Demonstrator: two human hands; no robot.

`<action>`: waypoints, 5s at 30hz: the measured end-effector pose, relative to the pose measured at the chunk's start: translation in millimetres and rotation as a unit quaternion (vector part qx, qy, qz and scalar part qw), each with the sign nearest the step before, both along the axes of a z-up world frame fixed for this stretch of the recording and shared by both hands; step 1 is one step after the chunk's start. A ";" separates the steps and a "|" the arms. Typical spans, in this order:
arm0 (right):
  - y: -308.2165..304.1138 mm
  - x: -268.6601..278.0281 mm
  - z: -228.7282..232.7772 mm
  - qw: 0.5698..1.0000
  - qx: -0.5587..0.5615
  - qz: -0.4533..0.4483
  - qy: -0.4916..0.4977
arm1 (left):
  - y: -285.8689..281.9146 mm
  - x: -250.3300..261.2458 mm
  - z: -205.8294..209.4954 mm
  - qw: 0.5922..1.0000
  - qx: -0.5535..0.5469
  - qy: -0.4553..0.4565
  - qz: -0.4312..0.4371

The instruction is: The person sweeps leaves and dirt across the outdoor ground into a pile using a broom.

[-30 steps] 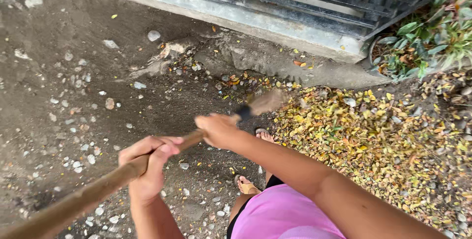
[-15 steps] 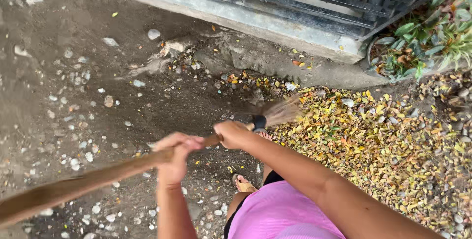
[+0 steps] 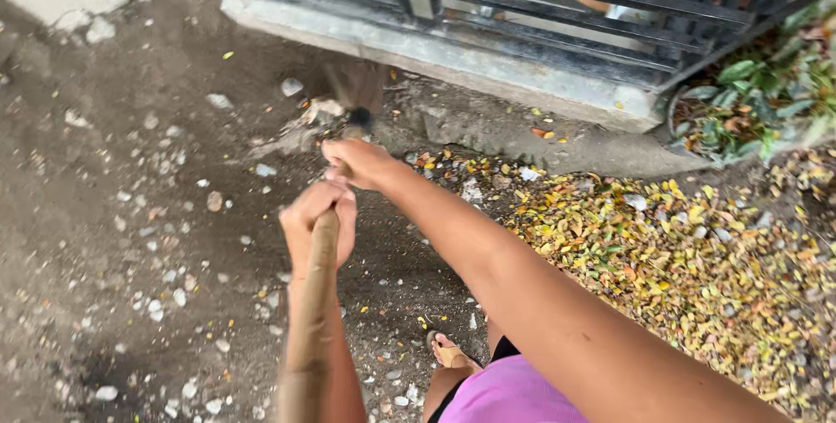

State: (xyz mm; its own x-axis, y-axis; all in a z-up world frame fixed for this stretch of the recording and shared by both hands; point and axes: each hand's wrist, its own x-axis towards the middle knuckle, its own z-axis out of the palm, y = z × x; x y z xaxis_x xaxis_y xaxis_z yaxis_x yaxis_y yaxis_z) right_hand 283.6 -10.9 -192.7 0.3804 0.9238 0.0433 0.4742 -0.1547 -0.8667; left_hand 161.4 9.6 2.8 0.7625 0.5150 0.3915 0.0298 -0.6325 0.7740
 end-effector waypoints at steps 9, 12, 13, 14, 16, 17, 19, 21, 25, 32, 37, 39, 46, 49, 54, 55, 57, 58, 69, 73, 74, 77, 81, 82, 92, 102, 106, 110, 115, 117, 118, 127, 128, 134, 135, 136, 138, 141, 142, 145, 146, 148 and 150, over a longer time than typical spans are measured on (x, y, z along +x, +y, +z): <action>-210.3 -3.8 -45.8 0.946 -0.307 -0.102 -0.008 | -77.8 -7.2 -119.5 0.922 -0.339 -0.019 -0.187; -212.4 -5.2 -0.5 0.896 -0.439 -0.062 0.034 | -79.3 -21.7 -97.3 0.904 -0.395 0.080 -0.142; -208.9 -8.3 17.2 0.883 -0.468 -0.031 0.031 | -70.1 -25.2 -82.5 0.900 -0.413 0.062 -0.121; -204.6 -12.7 35.5 0.884 -0.466 -0.029 0.027 | -60.8 -29.1 -64.9 0.896 -0.430 0.042 -0.100; -191.3 -29.1 69.5 0.922 -0.382 0.019 -0.055 | -44.7 -49.8 -19.7 0.924 -0.367 0.087 -0.060; -181.6 -38.6 83.5 0.958 -0.275 0.000 -0.087 | -37.0 -61.8 5.2 0.938 -0.332 0.094 -0.037; -153.9 -57.0 103.8 0.986 -0.123 -0.025 -0.112 | -24.8 -82.2 51.0 0.957 -0.282 0.044 -0.045; -115.9 -74.1 111.8 0.995 -0.055 -0.030 -0.081 | -25.7 -94.9 80.3 0.962 -0.264 -0.011 -0.070; -59.9 -86.5 70.9 0.999 -0.005 -0.015 -0.030 | -29.0 -97.3 77.3 0.996 -0.078 0.043 0.004; -70.9 -102.0 9.4 0.972 -0.225 0.055 0.046 | -24.0 -111.3 11.9 0.973 -0.202 0.103 0.050; -55.2 -126.3 102.6 0.989 -0.124 0.071 -0.036 | -18.2 -149.5 90.5 0.978 -0.207 0.016 0.008; -39.2 -119.1 101.6 0.996 -0.050 0.057 -0.041 | -15.6 -140.0 94.5 0.988 -0.153 0.009 -0.006; -116.2 -97.9 29.7 0.988 -0.142 0.019 0.063 | -50.2 -102.3 -0.5 0.971 -0.233 0.019 -0.052; -143.1 -105.4 57.8 0.972 -0.235 0.011 -0.024 | -55.7 -123.6 13.0 0.958 -0.267 0.097 -0.025; -131.4 -132.0 75.3 0.995 -0.080 -0.047 -0.044 | -54.0 -162.4 51.0 0.975 -0.217 0.009 -0.045; -128.0 -123.9 61.3 0.994 -0.080 -0.051 -0.046 | -60.4 -157.5 38.1 0.973 -0.222 0.054 -0.003; -131.9 -108.2 21.9 0.988 -0.131 -0.035 -0.071 | -84.5 -136.1 -10.0 0.974 -0.213 0.073 -0.005; -148.0 -113.6 2.8 0.988 -0.133 -0.036 -0.070 | -94.5 -127.5 -33.6 0.979 -0.194 0.046 -0.049; -196.1 -224.2 47.5 0.980 -0.149 -0.085 -0.096 | -135.1 -260.8 22.1 0.980 -0.181 -0.009 -0.087; -222.0 -249.5 5.4 0.992 -0.065 -0.107 -0.030 | -171.6 -261.8 -14.2 0.992 -0.106 0.013 -0.066; -239.6 -256.8 -15.1 0.989 -0.106 -0.096 0.021 | -183.2 -262.9 -32.2 0.988 -0.114 -0.001 -0.105; -335.4 -278.9 -73.6 0.996 -0.058 -0.067 -0.029 | -222.7 -265.1 -100.4 0.970 -0.149 0.077 -0.177; -420.9 -273.2 -75.1 0.891 -0.446 -0.082 0.029 | -282.5 -263.2 -184.3 0.895 -0.382 0.117 -0.199; -433.8 -269.6 -59.5 0.856 -0.504 -0.107 0.033 | -291.6 -264.2 -193.8 0.873 -0.427 0.132 -0.196; -362.2 -236.2 19.1 0.969 -0.211 -0.079 -0.101 | -225.9 -276.4 -43.8 0.926 -0.336 -0.039 -0.166; -276.9 -235.6 12.7 0.990 -0.130 -0.034 -0.051 | -239.7 -256.1 -19.6 0.999 -0.012 -0.004 -0.046; -372.1 -210.9 -58.4 0.974 -0.224 -0.036 -0.007 | -286.8 -212.6 -105.0 0.981 -0.171 0.015 -0.089; -439.9 -167.7 -86.3 0.924 -0.382 -0.031 -0.008 | -337.1 -172.4 -138.0 0.897 -0.415 0.141 -0.052; -428.0 -126.8 -20.4 0.942 -0.331 0.014 -0.046 | -308.4 -146.8 -62.7 0.928 -0.359 0.096 -0.012; -406.4 -118.5 13.0 0.956 -0.288 0.038 -0.033 | -298.6 -143.5 -13.7 0.954 -0.291 0.072 -0.020; -401.5 -114.9 24.4 0.975 -0.221 0.025 -0.019 | -303.0 -137.6 3.8 0.954 -0.289 0.071 -0.018; -457.5 -42.3 -52.4 0.995 -0.094 0.008 0.026 | -391.5 -51.3 -75.3 0.995 -0.026 0.034 -0.089; -479.7 -34.6 -64.5 0.986 -0.157 -0.001 0.048 | -398.8 -42.9 -97.5 0.995 -0.027 0.034 -0.091; -499.8 -39.7 -33.6 0.968 -0.250 -0.007 -0.030 | -379.0 -50.7 -71.3 0.942 -0.320 0.036 -0.095; -493.5 -41.8 -13.4 0.976 -0.216 -0.003 -0.029 | -366.1 -54.1 -42.8 0.939 -0.334 0.057 -0.049; -478.2 -35.2 6.9 0.983 -0.178 -0.005 -0.033 | -354.6 -52.1 -12.6 0.955 -0.289 0.054 -0.029; -443.8 -26.3 43.4 0.995 -0.091 0.037 0.019 | -343.3 -44.2 42.3 0.973 -0.227 0.008 -0.040; -402.0 -14.7 78.8 1.000 0.018 0.007 0.001 | -347.2 -30.1 93.5 0.990 -0.119 -0.029 -0.071; -388.2 -7.6 84.8 0.999 0.026 -0.024 -0.013 | -347.6 -22.1 100.2 0.997 -0.026 -0.024 -0.070; -371.0 26.5 73.7 0.994 0.096 -0.037 0.022 | -351.6 19.0 74.5 0.985 0.103 -0.065 -0.119; -377.9 33.5 60.3 0.994 0.096 -0.045 0.019 | -359.5 28.3 56.5 0.990 0.055 -0.056 -0.118; -409.3 50.3 23.6 0.997 0.042 -0.060 0.018 | -368.1 46.2 16.0 0.992 -0.022 -0.039 -0.116; -449.3 67.4 -13.6 0.997 -0.013 -0.073 0.016 | -374.1 64.2 -24.1 0.976 -0.142 -0.049 -0.156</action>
